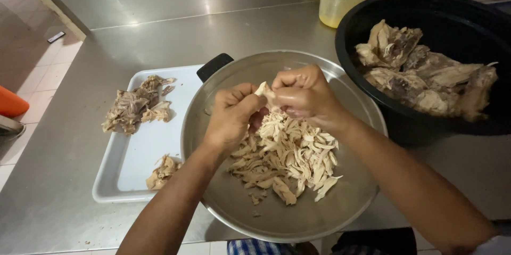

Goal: The person shreds cooked chicken meat by hand, separating the meat from the bones and placing the shredded pieces into a large metal bowl. They also place the leftover bones and cartilage onto a white tray.

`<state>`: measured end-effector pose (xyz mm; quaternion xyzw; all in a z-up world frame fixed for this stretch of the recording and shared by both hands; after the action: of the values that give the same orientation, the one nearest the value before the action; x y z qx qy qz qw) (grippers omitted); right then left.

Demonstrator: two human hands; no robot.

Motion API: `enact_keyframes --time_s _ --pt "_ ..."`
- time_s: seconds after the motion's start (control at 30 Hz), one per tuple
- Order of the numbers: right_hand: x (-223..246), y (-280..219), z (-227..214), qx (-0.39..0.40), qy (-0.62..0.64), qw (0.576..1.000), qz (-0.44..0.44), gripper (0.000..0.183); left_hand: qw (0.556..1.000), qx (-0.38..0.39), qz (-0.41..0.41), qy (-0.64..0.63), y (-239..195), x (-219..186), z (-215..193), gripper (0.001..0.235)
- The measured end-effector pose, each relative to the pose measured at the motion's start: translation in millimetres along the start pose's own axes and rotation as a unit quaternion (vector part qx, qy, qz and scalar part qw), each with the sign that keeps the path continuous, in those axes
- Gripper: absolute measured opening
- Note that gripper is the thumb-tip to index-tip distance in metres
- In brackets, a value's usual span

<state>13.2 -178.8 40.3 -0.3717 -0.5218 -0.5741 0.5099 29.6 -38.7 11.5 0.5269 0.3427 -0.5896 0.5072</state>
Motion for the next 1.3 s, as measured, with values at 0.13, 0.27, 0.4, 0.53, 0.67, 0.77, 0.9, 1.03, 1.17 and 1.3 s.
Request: enact_keyframes --time_s 0.13,0.27,0.4,0.53,0.67,0.77,0.9,1.03,1.17,1.3 --pt "9.9 -9.6 1.5 -0.003 0.044 0.999 0.017 0.006 1.000 0.005 0.005 -0.005 -5.2 -7.8 3.7 0.012" --pt "7.4 -9.8 -2.3 0.017 0.076 0.997 0.017 0.007 1.000 0.004 0.030 -0.007 -9.6 -19.5 7.9 0.013" --pt "15.4 -8.1 -0.6 0.018 0.016 1.000 -0.012 0.008 0.998 0.028 0.052 0.000 -6.4 -18.6 4.9 0.020" --pt "18.3 -9.3 2.6 0.035 -0.004 0.999 -0.012 0.005 0.997 0.038 0.064 0.014 -2.6 -16.4 2.3 0.016" --pt "10.4 -2.1 -18.2 0.004 0.002 1.000 -0.013 0.007 0.998 0.017 0.068 -0.003 -0.9 -18.6 -1.7 0.013" --pt "13.1 -1.3 -16.0 0.004 -0.071 0.995 -0.063 0.008 0.998 0.027 0.047 -0.029 -1.3 -15.9 0.8 0.013" --pt "7.0 -2.7 -6.2 0.012 -0.070 0.995 -0.073 0.017 0.996 0.080 0.038 0.020 -2.0 -8.6 7.1 0.025" --pt "4.1 -3.0 -0.7 0.039 -0.110 0.991 -0.069 0.012 0.991 0.111 0.027 0.075 2.4 1.9 4.7 0.029" --pt "-12.7 6.3 -7.5 0.048 -0.137 0.986 -0.077 0.004 0.988 0.132 0.001 0.082 0.0 5.5 8.2 0.037" --pt "-5.7 2.1 0.6 0.045 -0.126 0.987 -0.085 0.009 0.987 0.119 0.000 0.104 1.2 7.2 5.4 0.036"
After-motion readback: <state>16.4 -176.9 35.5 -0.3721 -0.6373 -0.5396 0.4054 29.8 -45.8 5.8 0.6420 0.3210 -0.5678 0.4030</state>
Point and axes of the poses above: each hand's wrist, its own y-axis towards the middle knuckle, its own z-axis out of the palm, x = y × z, the point moved 7 cm from there along y, towards the middle knuckle, and after that the axes turned 3 degrees about -x, right-handed, at the moved point
